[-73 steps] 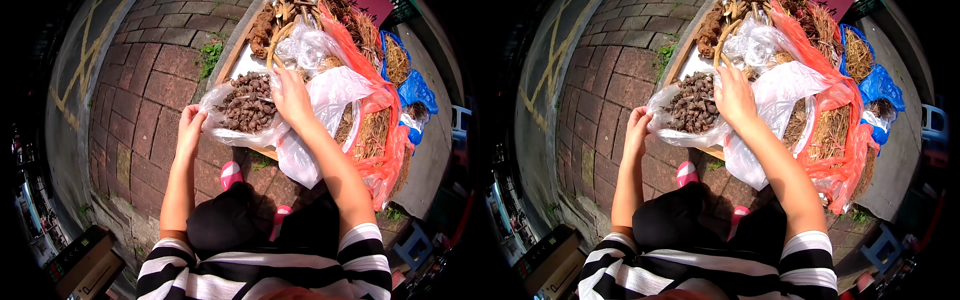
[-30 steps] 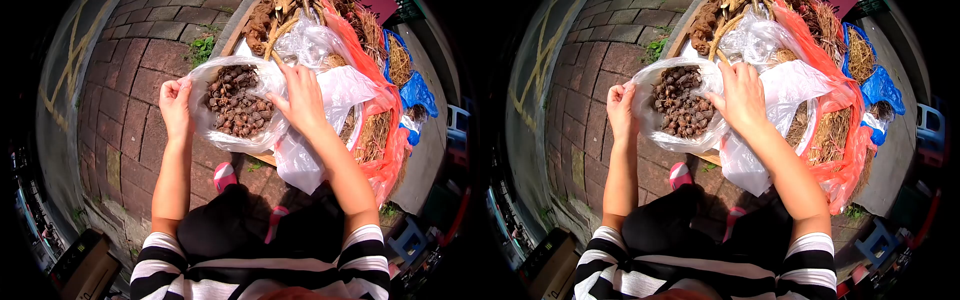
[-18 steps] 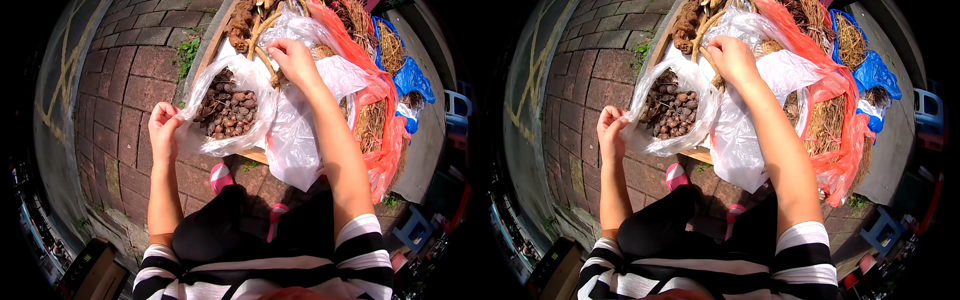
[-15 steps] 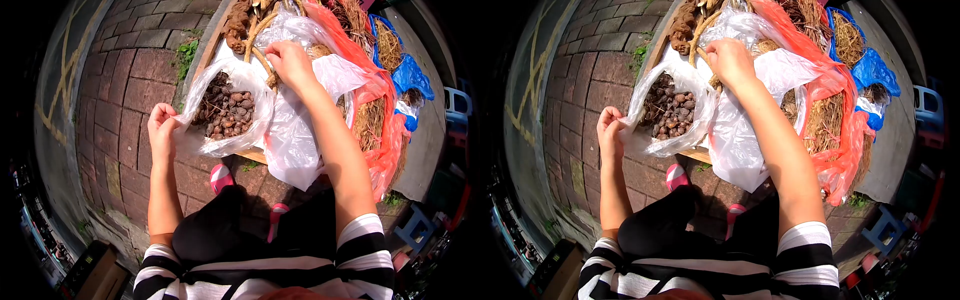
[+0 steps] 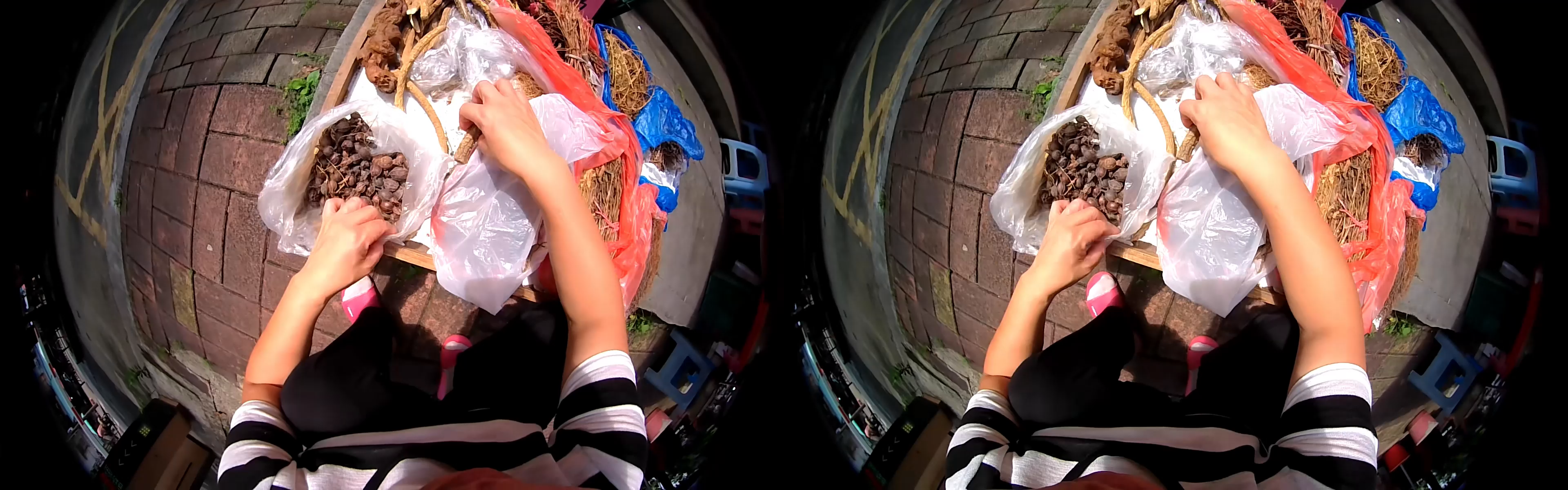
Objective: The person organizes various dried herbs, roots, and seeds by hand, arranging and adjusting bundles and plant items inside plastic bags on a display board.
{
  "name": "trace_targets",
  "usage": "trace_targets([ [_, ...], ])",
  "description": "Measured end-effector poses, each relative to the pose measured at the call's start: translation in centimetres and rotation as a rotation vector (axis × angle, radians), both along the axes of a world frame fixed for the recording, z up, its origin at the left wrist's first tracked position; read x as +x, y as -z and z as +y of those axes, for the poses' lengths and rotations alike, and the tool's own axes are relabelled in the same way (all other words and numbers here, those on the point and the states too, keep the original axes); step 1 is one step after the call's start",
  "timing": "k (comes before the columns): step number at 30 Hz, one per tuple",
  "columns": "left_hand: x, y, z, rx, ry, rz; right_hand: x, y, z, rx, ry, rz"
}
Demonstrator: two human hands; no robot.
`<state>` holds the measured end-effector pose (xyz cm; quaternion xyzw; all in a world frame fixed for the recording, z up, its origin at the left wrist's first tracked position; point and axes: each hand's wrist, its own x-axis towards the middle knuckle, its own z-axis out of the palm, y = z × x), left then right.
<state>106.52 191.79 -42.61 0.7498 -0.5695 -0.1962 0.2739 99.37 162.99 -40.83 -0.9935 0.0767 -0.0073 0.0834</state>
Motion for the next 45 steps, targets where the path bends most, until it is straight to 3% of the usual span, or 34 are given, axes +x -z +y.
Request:
trace_targets([
  [3,0.3,-0.6,0.9,0.036,-0.002,0.044,-1.1,-0.6,-0.8,0.012,0.04,-0.067],
  [8,0.9,-1.1,1.3,0.059,0.034,0.042,-0.9,-2.0,0.5,-0.024,0.068,0.071],
  [9,0.7,-1.3,1.2,0.069,0.037,0.049,-0.2,-1.0,1.0,0.001,0.037,-0.049],
  [11,0.4,-1.3,0.9,0.082,0.05,0.053,2.4,-0.2,3.3,0.147,0.134,-0.08],
  [13,0.4,-1.3,0.6,0.092,0.066,0.034,4.8,-0.4,5.9,0.282,0.318,0.051],
  [16,0.4,-1.9,0.4,0.084,0.071,0.059,6.5,3.0,7.8,0.071,0.459,0.119],
  [20,0.4,-2.2,0.8,0.048,0.043,0.062,6.1,3.6,5.9,0.34,0.582,0.158],
  [25,0.5,-2.2,1.4,0.041,0.011,0.107,4.6,3.0,4.0,0.585,0.617,-0.25],
  [27,0.5,-2.2,1.3,0.025,0.008,0.105,3.9,1.2,2.1,0.973,0.581,-0.036],
  [31,0.7,-2.3,0.6,-0.006,0.029,0.08,3.0,-3.0,1.9,1.317,0.53,-0.373],
  [33,0.6,-2.3,0.5,-0.004,0.044,0.075,3.9,-4.8,0.6,1.296,0.459,-0.533],
  [35,0.6,-2.2,0.2,-0.015,0.054,0.069,5.3,-6.9,-1.5,1.189,0.408,-0.514],
  [36,0.6,-2.2,0.1,-0.001,0.059,0.073,6.7,-5.6,-3.7,0.94,0.399,-0.55],
  [37,0.6,-2.3,0.1,0.014,0.063,0.077,7.9,-3.9,-6.2,0.959,0.337,-0.583],
  [39,0.5,-2.5,0.2,0.026,0.073,0.091,8.9,-3.3,-7.6,0.571,0.377,-0.575],
  [40,0.6,-2.4,0.3,0.023,0.078,0.099,9.0,-1.9,-7.1,0.158,0.471,-0.645],
  [43,1.0,-2.3,0.6,0.056,0.083,0.131,5.2,-0.5,-4.7,0.134,0.466,-0.564],
  [45,0.8,-2.5,0.7,0.078,0.075,0.153,2.5,-0.4,-1.4,0.261,0.484,-0.233],
])
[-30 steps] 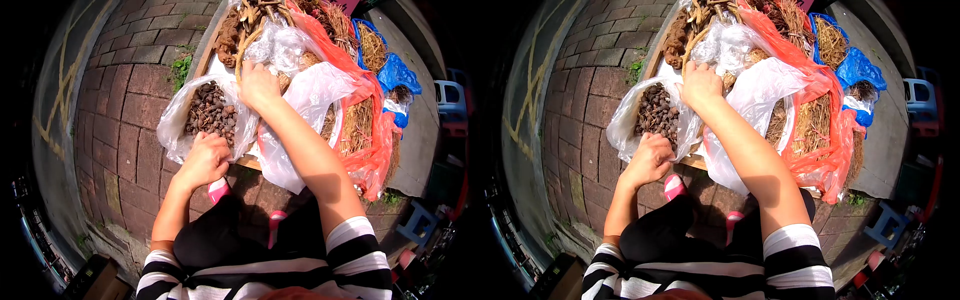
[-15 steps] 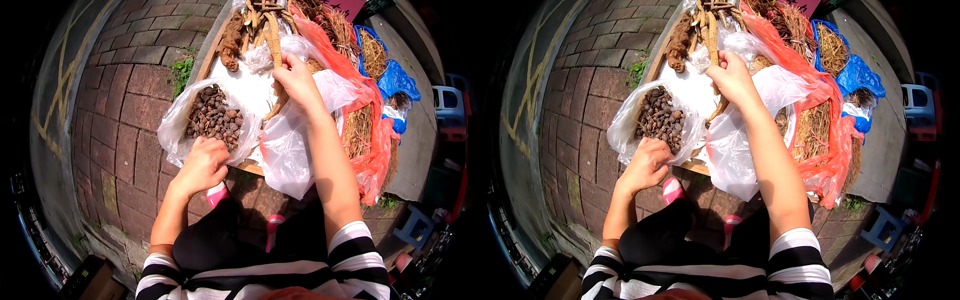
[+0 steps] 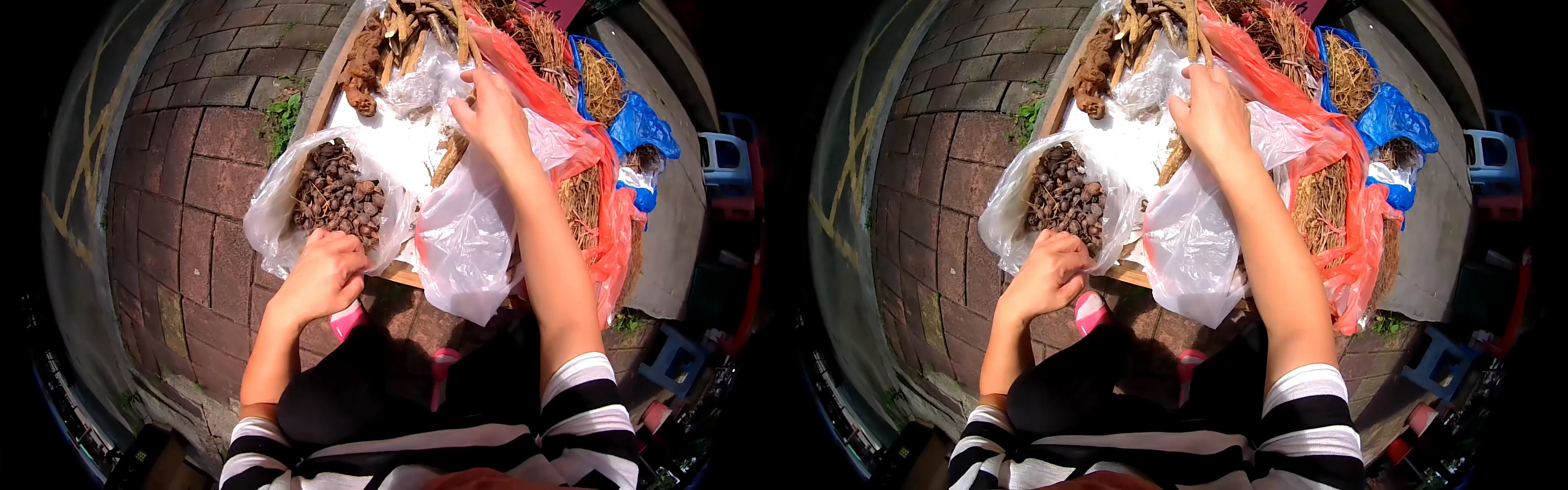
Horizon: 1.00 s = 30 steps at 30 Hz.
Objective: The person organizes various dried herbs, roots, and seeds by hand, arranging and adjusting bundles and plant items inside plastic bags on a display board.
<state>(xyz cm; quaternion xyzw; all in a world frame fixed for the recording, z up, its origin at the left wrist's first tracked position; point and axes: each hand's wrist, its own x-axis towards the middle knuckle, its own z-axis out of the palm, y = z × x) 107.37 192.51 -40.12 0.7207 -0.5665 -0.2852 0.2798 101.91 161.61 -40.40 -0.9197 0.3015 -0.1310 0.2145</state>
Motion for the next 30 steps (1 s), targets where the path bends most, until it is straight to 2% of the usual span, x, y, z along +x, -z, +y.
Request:
trace_targets([
  [2,0.0,-0.3,-0.2,0.009,0.009,0.002,-1.9,1.9,2.4,-0.051,-0.001,0.285],
  [3,-0.1,-0.5,-0.3,0.026,0.013,0.0,-2.2,2.6,3.0,-0.066,-0.034,0.303],
  [9,-1.0,-0.4,-1.5,-0.049,0.044,-0.034,1.3,4.1,1.3,0.203,0.177,-0.013],
  [12,-1.4,-0.6,-1.8,-0.047,0.033,-0.052,0.3,2.8,1.5,0.244,0.135,0.002],
  [13,-1.4,-1.0,-1.8,-0.022,0.033,-0.066,-0.8,2.4,1.6,0.226,0.062,-0.045],
  [16,-2.4,-2.1,-2.3,-0.177,-0.192,-0.068,-6.1,-0.9,1.9,0.067,0.006,-0.214],
  [18,-2.7,-2.3,-2.5,-0.288,-0.244,-0.034,-10.1,-0.8,0.0,-0.169,0.011,-0.315],
  [20,-3.7,-2.1,-3.0,-0.36,-0.298,0.101,-14.1,-1.3,-1.4,-0.082,0.135,-0.217],
  [22,-5.5,-2.7,-5.3,-0.448,-0.144,0.146,-17.1,-1.0,-2.1,0.181,0.239,-0.226],
  [24,-7.8,-3.2,-8.4,-0.514,0.105,0.137,-19.0,-0.1,-1.1,0.334,0.279,-0.149],
  [26,-9.8,-2.8,-12.1,-0.555,0.358,0.121,-19.4,0.9,0.9,0.27,0.204,-0.152],
  [27,-10.3,-2.4,-13.4,-0.518,0.39,-0.011,-19.2,1.4,1.6,0.303,0.211,-0.126],
  [28,-10.8,-2.1,-14.3,-0.481,0.424,-0.144,-19.5,2.6,1.7,0.186,0.186,-0.072],
  [30,-9.6,-2.0,-14.5,-0.08,0.476,-0.511,-19.6,5.2,1.4,0.033,0.263,-0.13],
])
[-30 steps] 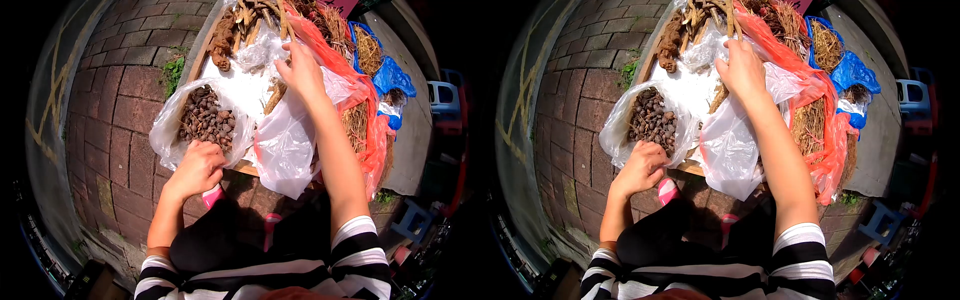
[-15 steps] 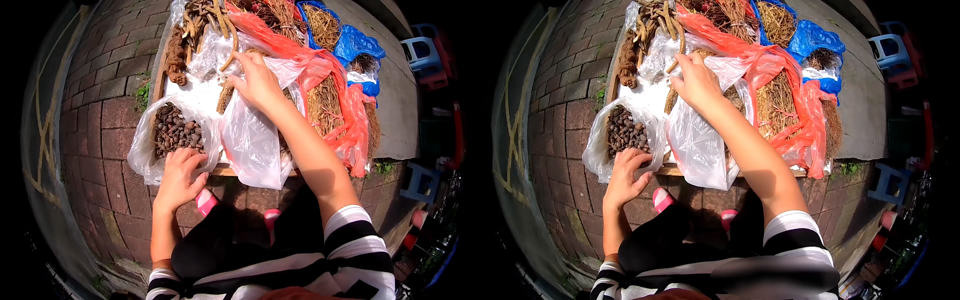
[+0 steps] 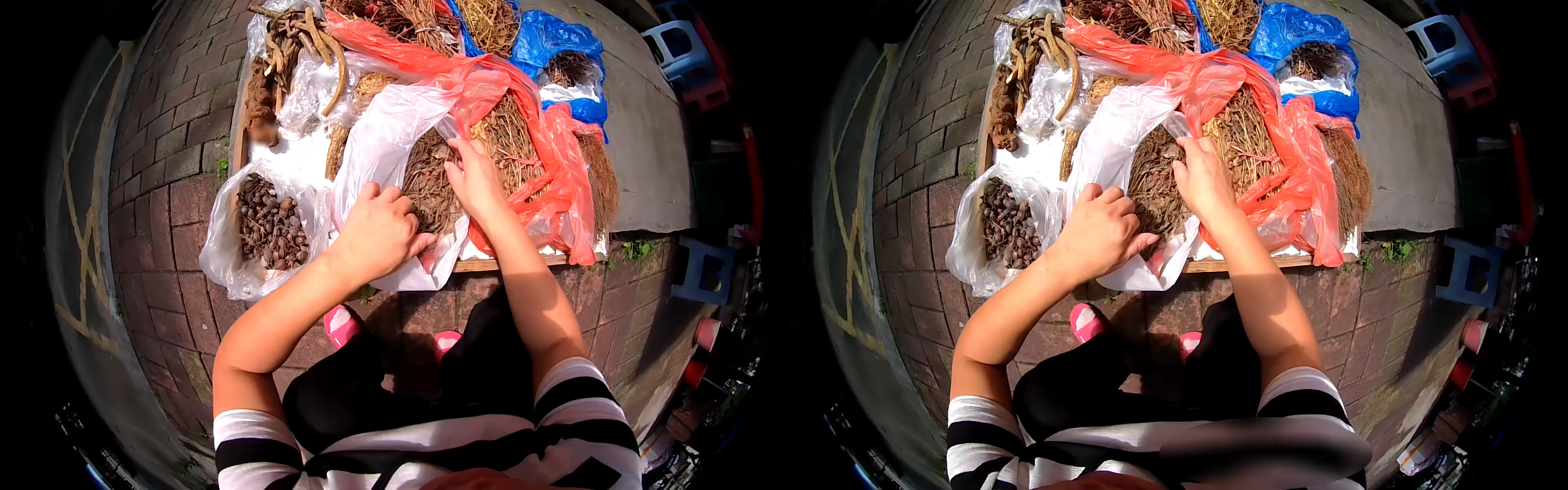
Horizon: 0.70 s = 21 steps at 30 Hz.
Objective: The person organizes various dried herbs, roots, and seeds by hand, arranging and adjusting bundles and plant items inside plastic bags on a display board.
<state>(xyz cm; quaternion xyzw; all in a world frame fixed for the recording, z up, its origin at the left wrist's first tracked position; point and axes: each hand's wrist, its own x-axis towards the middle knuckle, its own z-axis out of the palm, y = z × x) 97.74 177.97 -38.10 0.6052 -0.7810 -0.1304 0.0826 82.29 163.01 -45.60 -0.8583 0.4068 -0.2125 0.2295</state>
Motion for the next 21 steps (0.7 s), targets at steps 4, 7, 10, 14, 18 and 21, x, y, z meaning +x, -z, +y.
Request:
trace_targets([
  [4,5.6,0.8,3.6,0.095,-0.342,-0.355,-1.1,-0.5,-0.1,0.06,-0.059,-0.016],
  [7,6.0,0.2,3.8,0.231,-0.397,-0.391,-2.0,-0.7,0.8,0.101,-0.059,-0.087],
  [10,3.9,0.3,0.3,0.115,-0.433,-0.231,-2.2,-2.4,1.3,-0.049,-0.106,-0.155],
  [14,3.5,2.4,-6.0,-0.294,-0.335,-0.072,-2.4,-1.9,1.9,0.03,-0.244,-0.151],
  [18,5.4,6.7,-9.0,-0.172,-0.308,0.086,-2.5,-1.1,2.8,0.083,-0.196,-0.04],
  [21,5.4,6.6,-8.6,0.022,-0.399,0.181,-2.7,-1.6,2.8,0.129,-0.177,0.072],
])
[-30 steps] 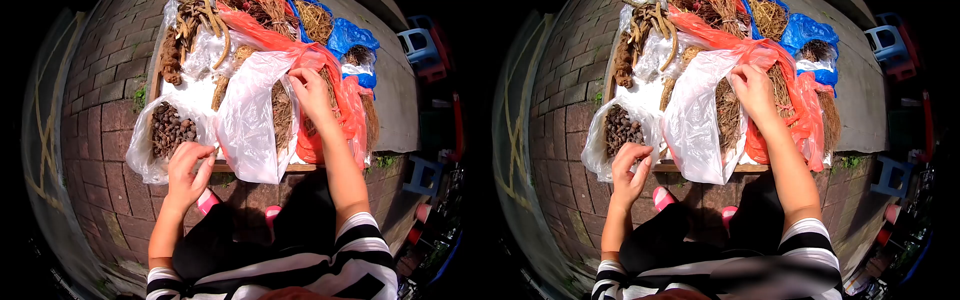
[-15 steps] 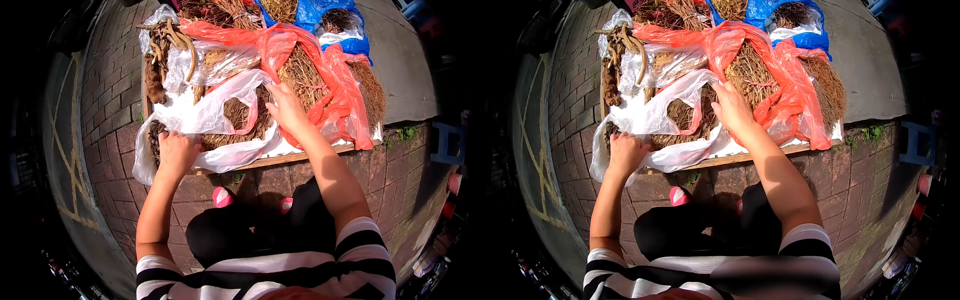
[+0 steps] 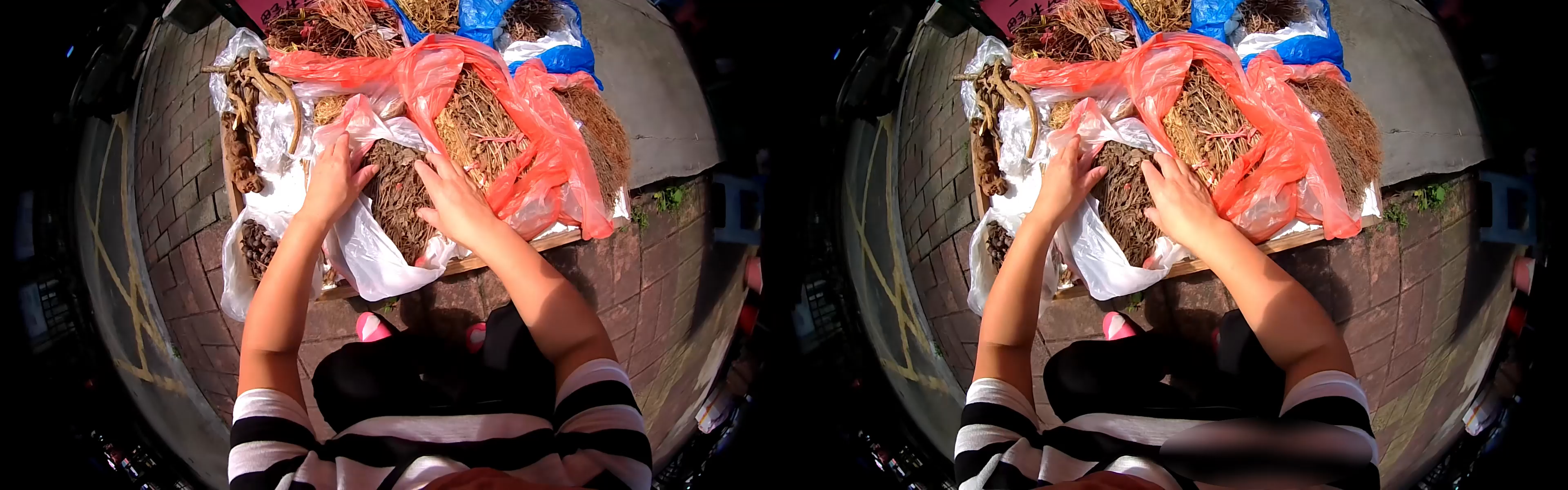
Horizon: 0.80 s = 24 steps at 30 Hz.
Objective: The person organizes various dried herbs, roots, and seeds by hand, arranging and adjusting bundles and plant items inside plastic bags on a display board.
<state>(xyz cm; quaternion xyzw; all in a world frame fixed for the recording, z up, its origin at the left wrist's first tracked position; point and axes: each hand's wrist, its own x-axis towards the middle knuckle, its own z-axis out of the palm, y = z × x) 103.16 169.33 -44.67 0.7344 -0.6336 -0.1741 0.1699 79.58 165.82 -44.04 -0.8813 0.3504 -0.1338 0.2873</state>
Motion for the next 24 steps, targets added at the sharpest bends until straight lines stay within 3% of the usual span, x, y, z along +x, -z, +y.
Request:
trace_targets([
  [2,0.6,0.8,0.5,0.059,-0.043,0.067,0.0,0.8,-0.4,-0.004,0.0,-0.027],
  [5,1.3,1.1,0.7,0.114,-0.178,0.564,0.2,0.5,-0.7,-0.017,-0.011,0.0],
  [9,1.9,0.4,2.8,0.156,-0.036,0.678,1.3,-4.3,1.1,-0.232,0.015,0.028],
  [10,2.2,-0.5,3.1,0.24,0.011,0.834,1.4,-5.6,2.0,-0.125,-0.075,0.014],
  [13,2.5,-4.1,4.0,0.233,0.254,0.338,2.7,-9.0,5.5,0.243,-0.324,0.141],
  [14,1.9,-6.1,4.8,0.199,0.227,0.328,3.9,-9.6,6.6,0.247,-0.308,0.128],
  [17,0.4,-11.3,9.9,0.067,0.266,-0.022,7.0,-11.9,8.0,0.269,-0.215,0.002],
  [18,-0.2,-14.0,12.5,0.128,0.288,-0.047,7.2,-12.8,8.4,0.308,-0.179,-0.056],
  [19,-2.0,-17.6,15.5,0.235,0.15,0.088,7.2,-14.2,8.6,0.345,-0.141,-0.111],
  [21,-4.3,-21.6,23.0,0.464,0.267,0.239,6.1,-16.8,8.7,0.457,-0.168,-0.094],
  [22,-6.5,-23.8,26.9,0.783,0.342,0.284,5.4,-16.8,9.4,0.469,-0.129,-0.124],
  [23,-8.6,-26.1,28.8,0.924,0.571,0.061,4.5,-16.9,9.9,0.48,-0.092,-0.153],
  [24,-9.5,-26.9,28.6,0.911,0.522,0.04,3.1,-17.4,9.7,0.508,-0.133,-0.071],
])
